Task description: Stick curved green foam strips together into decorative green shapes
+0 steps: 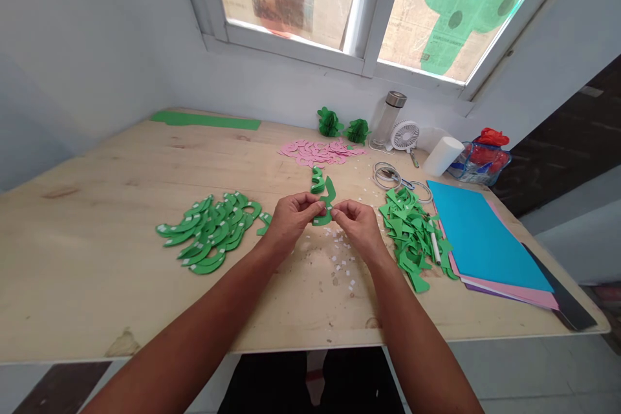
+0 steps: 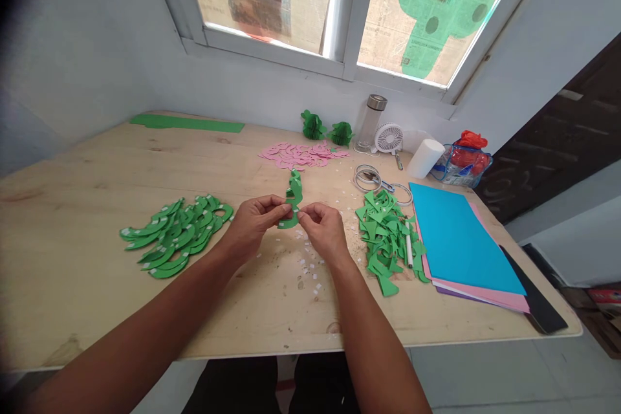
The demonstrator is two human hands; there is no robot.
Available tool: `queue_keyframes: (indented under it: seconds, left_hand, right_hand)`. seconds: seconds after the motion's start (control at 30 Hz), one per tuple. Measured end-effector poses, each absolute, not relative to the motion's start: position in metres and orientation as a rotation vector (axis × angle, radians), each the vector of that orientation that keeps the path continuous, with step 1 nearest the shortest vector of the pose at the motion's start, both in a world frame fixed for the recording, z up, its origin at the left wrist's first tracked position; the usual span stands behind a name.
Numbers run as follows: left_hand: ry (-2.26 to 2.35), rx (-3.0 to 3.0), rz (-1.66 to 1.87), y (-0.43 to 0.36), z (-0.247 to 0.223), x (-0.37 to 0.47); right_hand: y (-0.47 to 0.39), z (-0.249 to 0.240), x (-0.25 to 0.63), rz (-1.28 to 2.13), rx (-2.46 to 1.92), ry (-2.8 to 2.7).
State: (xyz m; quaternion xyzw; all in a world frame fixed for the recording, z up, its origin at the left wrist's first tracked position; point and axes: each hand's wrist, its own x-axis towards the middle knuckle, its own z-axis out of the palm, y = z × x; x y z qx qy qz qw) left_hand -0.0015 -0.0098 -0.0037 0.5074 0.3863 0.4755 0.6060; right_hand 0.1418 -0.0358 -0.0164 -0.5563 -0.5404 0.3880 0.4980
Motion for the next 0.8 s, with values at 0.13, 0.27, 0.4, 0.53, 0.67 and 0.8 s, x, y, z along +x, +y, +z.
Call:
queue_keyframes:
  seconds: [0.13, 0.27, 0.4, 0.53, 0.67, 0.8]
  left_hand:
    - [0.857, 1.099, 1.023, -0.009, -0.004, -0.003]
    - [0.827, 1.082, 0.95, -0.008, -0.004, -0.005]
    - [0.798, 1.079, 0.912, -0.009, -0.004, -0.005]
    - [0.833, 1.155, 0.965, -0.009, -0.003, -0.004]
    - [0.945, 1.282, 1.089, -0.008, -0.004, -0.004]
    - [0.99, 1.331, 1.166, -0.005, -0.008, -0.004]
  right_hand:
    - [-0.036, -0.016, 0.143, 0.956, -1.311, -1.283]
    - [-0.035, -0.015, 0.143, 0.968, -1.318, -1.295]
    - [-0.035, -0.016, 0.144, 0.973, -1.327, -1.32]
    - [-0.036, -0.015, 0.142, 0.908, -1.356, -1.36]
    - [-0.04, -0.009, 0.139, 0.675, -1.424, -1.375]
    - [-0.043, -0.005, 0.135, 0.567, -1.392, -1.456]
